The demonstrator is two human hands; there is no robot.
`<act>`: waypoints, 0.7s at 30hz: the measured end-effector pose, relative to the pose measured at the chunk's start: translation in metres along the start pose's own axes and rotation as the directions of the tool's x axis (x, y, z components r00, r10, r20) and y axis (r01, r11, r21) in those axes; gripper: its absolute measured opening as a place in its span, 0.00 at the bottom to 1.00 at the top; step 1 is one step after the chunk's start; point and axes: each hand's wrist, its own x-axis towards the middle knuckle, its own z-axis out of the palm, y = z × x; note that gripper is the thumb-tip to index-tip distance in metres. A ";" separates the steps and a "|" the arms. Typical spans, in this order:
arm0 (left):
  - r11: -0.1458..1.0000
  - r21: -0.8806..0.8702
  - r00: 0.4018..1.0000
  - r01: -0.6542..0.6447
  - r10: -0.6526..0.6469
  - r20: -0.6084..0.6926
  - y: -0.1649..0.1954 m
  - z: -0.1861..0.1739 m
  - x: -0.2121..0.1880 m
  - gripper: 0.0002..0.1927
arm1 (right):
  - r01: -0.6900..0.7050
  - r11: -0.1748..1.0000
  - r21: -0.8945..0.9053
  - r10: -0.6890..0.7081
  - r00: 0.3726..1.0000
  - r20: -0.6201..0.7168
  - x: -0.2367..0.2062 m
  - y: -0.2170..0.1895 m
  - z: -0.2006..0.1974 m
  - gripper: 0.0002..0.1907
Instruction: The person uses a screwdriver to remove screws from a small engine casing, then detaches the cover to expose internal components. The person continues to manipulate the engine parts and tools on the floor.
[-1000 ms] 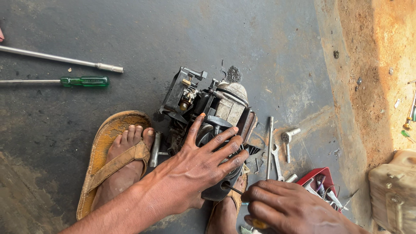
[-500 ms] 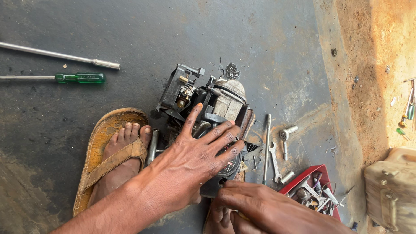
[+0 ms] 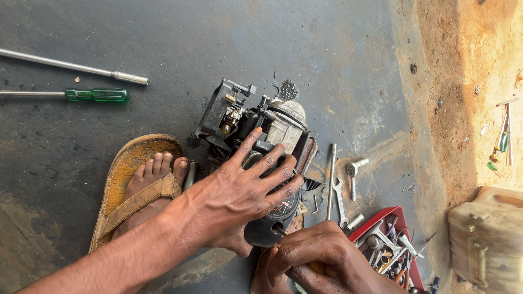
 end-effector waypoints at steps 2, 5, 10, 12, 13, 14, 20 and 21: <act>1.000 0.011 1.000 -0.018 0.018 -0.007 -0.002 0.004 0.000 0.77 | -0.023 1.000 -0.016 0.022 0.998 -0.065 -0.004 0.004 0.004 0.07; 0.997 0.056 0.998 -0.056 0.056 0.008 -0.004 0.010 0.002 0.76 | -0.077 0.996 -0.041 0.070 0.987 -0.141 -0.005 0.004 0.010 0.05; 0.998 0.020 0.996 -0.057 0.058 -0.073 -0.007 0.016 0.001 0.74 | -0.160 0.986 -0.053 0.138 0.948 -0.286 0.002 -0.003 0.019 0.06; 0.999 -0.016 0.997 -0.036 0.034 -0.071 -0.007 0.015 -0.002 0.74 | -0.221 0.973 -0.059 0.188 0.919 -0.347 0.000 -0.005 0.023 0.05; 0.998 -0.048 0.996 -0.031 0.027 -0.084 -0.007 0.013 -0.004 0.75 | -0.178 0.980 -0.090 0.136 0.926 -0.352 -0.001 -0.004 0.024 0.05; 0.996 -0.080 0.995 -0.026 0.018 -0.095 -0.007 0.010 -0.006 0.75 | -0.133 0.984 -0.119 0.083 0.931 -0.355 -0.002 -0.002 0.026 0.05; 0.993 -0.107 0.997 -0.055 0.061 0.050 -0.017 -0.006 0.000 0.81 | -0.174 0.984 -0.034 0.144 0.899 -0.414 0.010 -0.001 0.028 0.05; 0.993 -0.109 0.997 -0.048 0.055 0.057 -0.018 -0.007 0.001 0.81 | -0.176 0.984 -0.023 0.152 0.899 -0.410 0.015 -0.005 0.023 0.06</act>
